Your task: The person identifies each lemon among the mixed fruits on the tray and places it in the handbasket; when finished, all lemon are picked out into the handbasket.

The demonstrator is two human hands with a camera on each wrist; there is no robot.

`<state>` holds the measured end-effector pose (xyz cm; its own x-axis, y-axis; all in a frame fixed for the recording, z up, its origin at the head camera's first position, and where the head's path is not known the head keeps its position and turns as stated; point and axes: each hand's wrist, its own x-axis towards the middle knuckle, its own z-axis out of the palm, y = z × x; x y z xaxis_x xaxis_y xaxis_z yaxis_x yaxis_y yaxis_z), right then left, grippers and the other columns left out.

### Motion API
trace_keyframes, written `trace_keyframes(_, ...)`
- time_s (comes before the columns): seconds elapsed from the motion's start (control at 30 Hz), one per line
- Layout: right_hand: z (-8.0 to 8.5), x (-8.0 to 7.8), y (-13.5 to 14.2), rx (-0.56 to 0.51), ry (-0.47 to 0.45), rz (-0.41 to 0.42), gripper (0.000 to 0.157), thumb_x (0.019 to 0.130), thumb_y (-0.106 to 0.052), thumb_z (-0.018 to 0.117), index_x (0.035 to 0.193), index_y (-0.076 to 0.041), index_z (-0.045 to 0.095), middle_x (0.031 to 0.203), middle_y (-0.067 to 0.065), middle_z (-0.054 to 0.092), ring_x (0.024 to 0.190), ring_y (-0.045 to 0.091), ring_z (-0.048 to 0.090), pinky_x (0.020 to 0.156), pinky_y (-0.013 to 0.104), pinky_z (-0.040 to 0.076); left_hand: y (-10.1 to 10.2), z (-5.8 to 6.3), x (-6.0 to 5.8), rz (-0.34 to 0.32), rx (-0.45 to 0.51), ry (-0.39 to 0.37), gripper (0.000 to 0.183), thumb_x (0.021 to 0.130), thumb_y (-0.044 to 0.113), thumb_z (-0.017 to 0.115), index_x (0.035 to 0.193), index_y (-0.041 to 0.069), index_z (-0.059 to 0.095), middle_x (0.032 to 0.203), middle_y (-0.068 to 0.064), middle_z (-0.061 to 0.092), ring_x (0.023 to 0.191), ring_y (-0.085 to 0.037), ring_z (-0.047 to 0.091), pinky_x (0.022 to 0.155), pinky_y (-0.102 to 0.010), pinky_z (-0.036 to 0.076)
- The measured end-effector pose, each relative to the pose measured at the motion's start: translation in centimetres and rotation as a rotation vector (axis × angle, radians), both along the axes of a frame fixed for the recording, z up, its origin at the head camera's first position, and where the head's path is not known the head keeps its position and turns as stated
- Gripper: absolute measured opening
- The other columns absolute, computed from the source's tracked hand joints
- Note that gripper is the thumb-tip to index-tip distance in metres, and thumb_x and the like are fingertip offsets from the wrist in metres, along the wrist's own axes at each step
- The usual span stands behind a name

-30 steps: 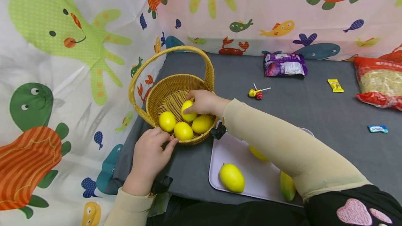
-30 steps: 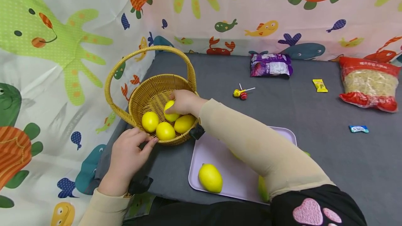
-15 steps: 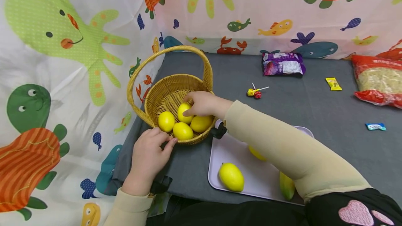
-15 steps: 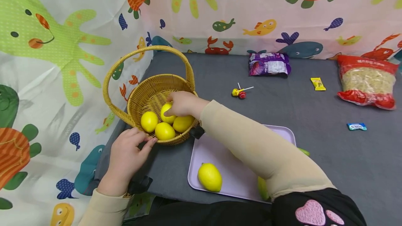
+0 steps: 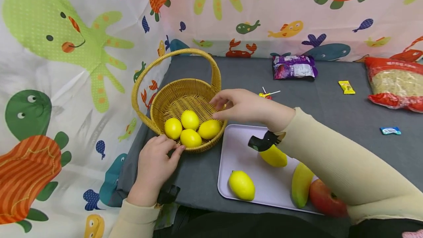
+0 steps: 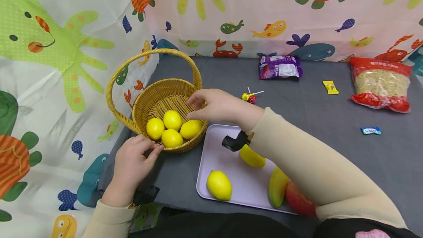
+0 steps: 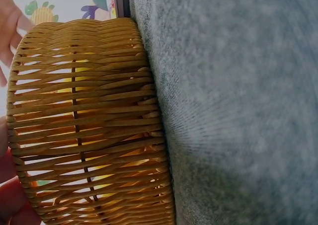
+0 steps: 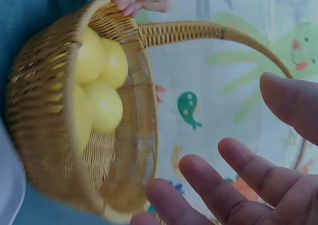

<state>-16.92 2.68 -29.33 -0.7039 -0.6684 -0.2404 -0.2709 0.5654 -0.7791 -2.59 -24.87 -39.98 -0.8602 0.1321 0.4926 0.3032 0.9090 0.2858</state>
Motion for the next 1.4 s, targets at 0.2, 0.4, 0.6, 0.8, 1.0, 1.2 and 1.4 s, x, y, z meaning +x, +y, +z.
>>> trace_keyframes(0.2, -0.7, 1.3, 5.6, 0.047, -0.031, -0.070, 0.043, 0.094, -0.039, 0.072, 0.133, -0.024, 0.061, 0.127, 0.005, 0.062, 0.114, 0.023, 0.062, 0.094, 0.044, 0.053, 0.1, 0.0, 0.0, 0.000, -0.006, -0.006, 0.020, 0.082, 0.030, 0.086, 0.076, 0.019, 0.070, 0.075, 0.004, 0.058, 0.071, -0.018, 0.051, 0.065, -0.035, 0.046)
trace_keyframes(0.4, -2.9, 2.7, 9.5, 0.107, -0.062, -0.088, 0.049, 0.094, -0.043, 0.072, 0.134, -0.018, 0.061, 0.128, 0.009, 0.062, 0.115, 0.024, 0.061, 0.094, 0.046, 0.053, 0.1, 0.0, -0.1, 0.011, -0.011, -0.013, 0.020, 0.081, 0.030, 0.087, 0.076, 0.019, 0.071, 0.075, 0.004, 0.058, 0.072, -0.019, 0.052, 0.066, -0.035, 0.047)
trace_keyframes(0.6, -5.0, 4.1, 11.9, 0.148, -0.088, -0.087, 0.048, 0.094, -0.041, 0.070, 0.134, -0.015, 0.062, 0.127, 0.009, 0.063, 0.113, 0.025, 0.060, 0.090, 0.046, 0.053, 0.1, -0.1, -0.2, 0.009, -0.014, -0.017, 0.020, 0.081, 0.030, 0.087, 0.077, 0.019, 0.071, 0.075, 0.005, 0.057, 0.072, -0.019, 0.051, 0.066, -0.035, 0.047)
trace_keyframes(0.8, -6.3, 4.9, 12.9, 0.178, -0.109, -0.096, 0.049, 0.093, -0.041, 0.072, 0.133, -0.015, 0.062, 0.124, 0.006, 0.063, 0.111, 0.025, 0.059, 0.087, 0.043, 0.051, 0.1, -0.1, -0.1, 0.012, -0.013, -0.016, 0.020, 0.082, 0.032, 0.086, 0.077, 0.019, 0.071, 0.075, 0.005, 0.058, 0.072, -0.019, 0.053, 0.067, -0.035, 0.048)
trace_keyframes(1.0, -7.8, 5.5, 13.1, 0.208, -0.136, -0.068, 0.057, 0.086, -0.038, 0.080, 0.135, -0.018, 0.059, 0.127, 0.010, 0.060, 0.107, 0.026, 0.059, 0.089, 0.045, 0.053, 0.0, -0.1, -0.1, 0.015, -0.013, -0.013, 0.021, 0.081, 0.031, 0.086, 0.076, 0.018, 0.071, 0.074, 0.004, 0.058, 0.071, -0.019, 0.052, 0.066, -0.035, 0.047)
trace_keyframes(1.2, -8.8, 5.6, 12.9, 0.222, -0.088, -0.058, 0.061, 0.082, -0.034, 0.085, 0.134, -0.020, 0.058, 0.129, 0.013, 0.060, 0.106, 0.027, 0.058, 0.095, 0.053, 0.050, 0.0, -0.2, -0.1, 0.019, -0.010, -0.019, 0.021, 0.082, 0.032, 0.086, 0.077, 0.018, 0.072, 0.074, 0.004, 0.058, 0.072, -0.019, 0.052, 0.066, -0.035, 0.047)
trace_keyframes(1.4, -9.1, 5.5, 12.5, 0.213, -0.105, -0.069, 0.056, 0.080, -0.031, 0.086, 0.129, -0.022, 0.060, 0.125, 0.009, 0.061, 0.103, 0.025, 0.057, 0.092, 0.049, 0.051, 0.0, -0.2, -0.1, 0.019, -0.010, -0.019, 0.021, 0.082, 0.032, 0.086, 0.077, 0.018, 0.072, 0.074, 0.004, 0.058, 0.072, -0.019, 0.052, 0.066, -0.035, 0.047)
